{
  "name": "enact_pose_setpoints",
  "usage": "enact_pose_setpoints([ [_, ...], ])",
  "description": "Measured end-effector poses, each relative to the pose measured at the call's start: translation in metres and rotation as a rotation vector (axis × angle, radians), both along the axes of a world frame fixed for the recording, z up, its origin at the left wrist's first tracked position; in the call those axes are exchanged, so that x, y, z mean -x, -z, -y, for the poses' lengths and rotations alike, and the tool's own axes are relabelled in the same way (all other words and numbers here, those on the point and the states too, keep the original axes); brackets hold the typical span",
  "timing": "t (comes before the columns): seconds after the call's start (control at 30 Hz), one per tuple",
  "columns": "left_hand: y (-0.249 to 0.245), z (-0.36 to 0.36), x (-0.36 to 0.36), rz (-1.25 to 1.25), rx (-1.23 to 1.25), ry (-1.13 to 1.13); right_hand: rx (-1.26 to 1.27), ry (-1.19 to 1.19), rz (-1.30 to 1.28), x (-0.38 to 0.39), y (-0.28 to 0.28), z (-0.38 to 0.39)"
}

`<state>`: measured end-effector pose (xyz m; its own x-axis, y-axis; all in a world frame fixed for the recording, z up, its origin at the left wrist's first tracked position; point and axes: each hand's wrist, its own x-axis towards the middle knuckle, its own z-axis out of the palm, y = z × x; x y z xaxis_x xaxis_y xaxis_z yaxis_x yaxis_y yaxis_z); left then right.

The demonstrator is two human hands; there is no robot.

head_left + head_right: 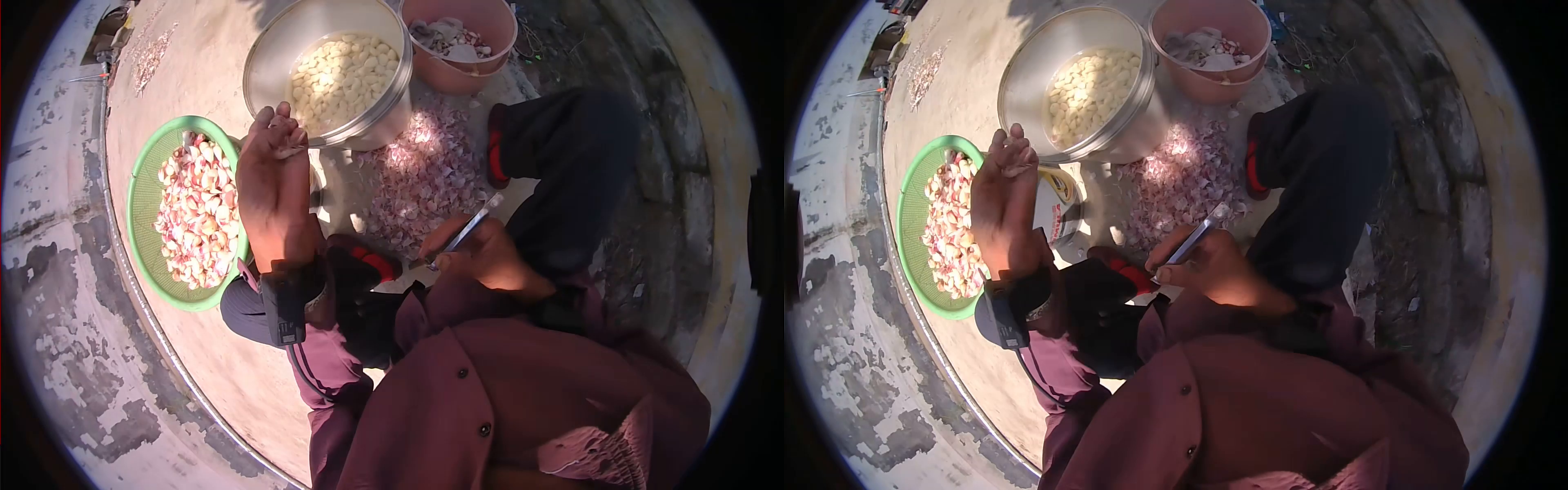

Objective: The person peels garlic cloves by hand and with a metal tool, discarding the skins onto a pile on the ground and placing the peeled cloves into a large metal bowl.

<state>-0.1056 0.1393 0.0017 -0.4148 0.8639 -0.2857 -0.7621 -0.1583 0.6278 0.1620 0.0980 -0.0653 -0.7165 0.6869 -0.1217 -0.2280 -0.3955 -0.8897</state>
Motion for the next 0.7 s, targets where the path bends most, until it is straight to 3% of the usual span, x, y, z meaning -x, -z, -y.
enact_pose_setpoints([
  [0.03,0.009,0.010,-0.012,0.028,0.037,0.014,-0.001,0.009,0.001,0.000,-0.001,-0.001],
  [0.07,0.020,0.028,-0.026,-0.145,0.058,0.069,0.154,-0.008,-0.016,-0.001,-0.003,-0.004],
  [0.1,0.031,0.044,-0.040,-0.120,0.048,0.071,0.309,-0.025,-0.032,-0.002,-0.004,-0.006],
  [0.2,0.050,0.081,-0.077,0.084,0.166,0.050,0.334,-0.047,-0.039,-0.003,-0.001,-0.005],
  [0.23,0.049,0.091,-0.088,0.052,0.229,0.057,0.337,-0.051,-0.031,-0.002,0.000,-0.005],
  [0.33,0.051,0.122,-0.103,-0.001,0.238,0.161,0.118,0.114,-0.019,0.001,0.003,-0.004],
  [0.4,0.046,0.135,-0.109,-0.031,0.224,0.190,0.165,0.173,-0.138,0.002,0.004,-0.003],
  [0.43,0.043,0.138,-0.113,-0.071,0.195,0.240,0.129,0.137,-0.059,-0.002,0.005,-0.004],
  [0.5,0.033,0.139,-0.127,-0.090,0.231,0.152,0.095,0.136,-0.082,0.002,-0.004,-0.002],
  [0.57,0.024,0.136,-0.132,-0.271,0.208,0.092,0.064,0.132,-0.102,0.004,-0.018,0.001],
  [0.7,0.016,0.143,-0.134,-0.479,0.247,0.121,-0.004,0.135,-0.121,0.009,-0.044,0.010],
])
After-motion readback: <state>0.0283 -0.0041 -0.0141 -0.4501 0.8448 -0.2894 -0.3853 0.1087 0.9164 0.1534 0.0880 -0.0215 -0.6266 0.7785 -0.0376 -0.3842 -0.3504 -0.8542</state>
